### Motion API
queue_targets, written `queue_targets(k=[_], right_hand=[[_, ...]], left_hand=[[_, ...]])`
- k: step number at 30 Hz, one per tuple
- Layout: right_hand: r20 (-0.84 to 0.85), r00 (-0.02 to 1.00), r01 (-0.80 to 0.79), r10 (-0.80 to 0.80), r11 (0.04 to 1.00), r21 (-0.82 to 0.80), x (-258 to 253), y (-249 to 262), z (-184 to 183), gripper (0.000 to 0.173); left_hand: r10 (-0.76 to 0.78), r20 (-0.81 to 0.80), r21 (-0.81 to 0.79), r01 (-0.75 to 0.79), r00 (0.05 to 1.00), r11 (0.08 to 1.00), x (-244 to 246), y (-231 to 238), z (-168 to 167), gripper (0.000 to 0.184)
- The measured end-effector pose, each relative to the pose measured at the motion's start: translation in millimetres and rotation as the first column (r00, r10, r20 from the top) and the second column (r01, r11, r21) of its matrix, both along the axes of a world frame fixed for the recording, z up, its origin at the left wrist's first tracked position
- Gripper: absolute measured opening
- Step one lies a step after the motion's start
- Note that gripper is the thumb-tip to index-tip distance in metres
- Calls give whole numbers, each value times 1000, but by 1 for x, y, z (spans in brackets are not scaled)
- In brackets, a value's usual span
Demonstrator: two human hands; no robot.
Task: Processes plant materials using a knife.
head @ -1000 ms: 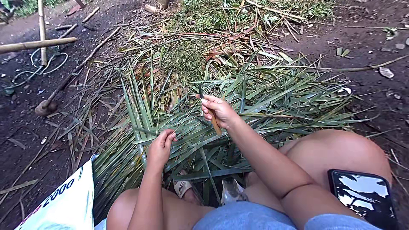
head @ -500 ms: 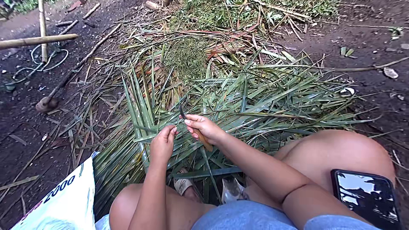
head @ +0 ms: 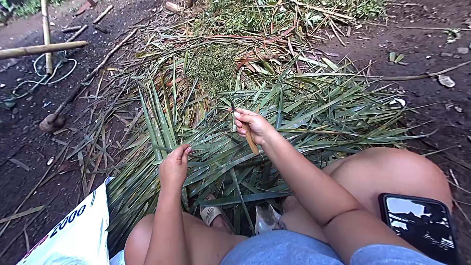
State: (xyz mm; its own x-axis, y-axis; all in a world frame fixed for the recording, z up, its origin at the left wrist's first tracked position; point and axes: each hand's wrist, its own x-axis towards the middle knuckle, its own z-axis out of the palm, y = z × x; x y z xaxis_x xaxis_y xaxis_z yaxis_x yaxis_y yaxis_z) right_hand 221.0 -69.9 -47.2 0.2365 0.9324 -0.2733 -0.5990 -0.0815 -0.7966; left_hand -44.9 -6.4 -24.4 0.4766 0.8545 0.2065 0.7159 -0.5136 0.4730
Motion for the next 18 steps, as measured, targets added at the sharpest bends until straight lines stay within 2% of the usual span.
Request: queue_targets(k=[10, 18], right_hand=[[-42, 993, 110, -111, 994, -28, 29, 1, 14, 29], [-46, 970, 238, -239, 971, -25, 50, -3, 16, 27]], left_hand=[[44, 16, 65, -45, 999, 997, -32, 16, 14, 25], [59, 67, 32, -61, 996, 998, -46, 19, 18, 23]])
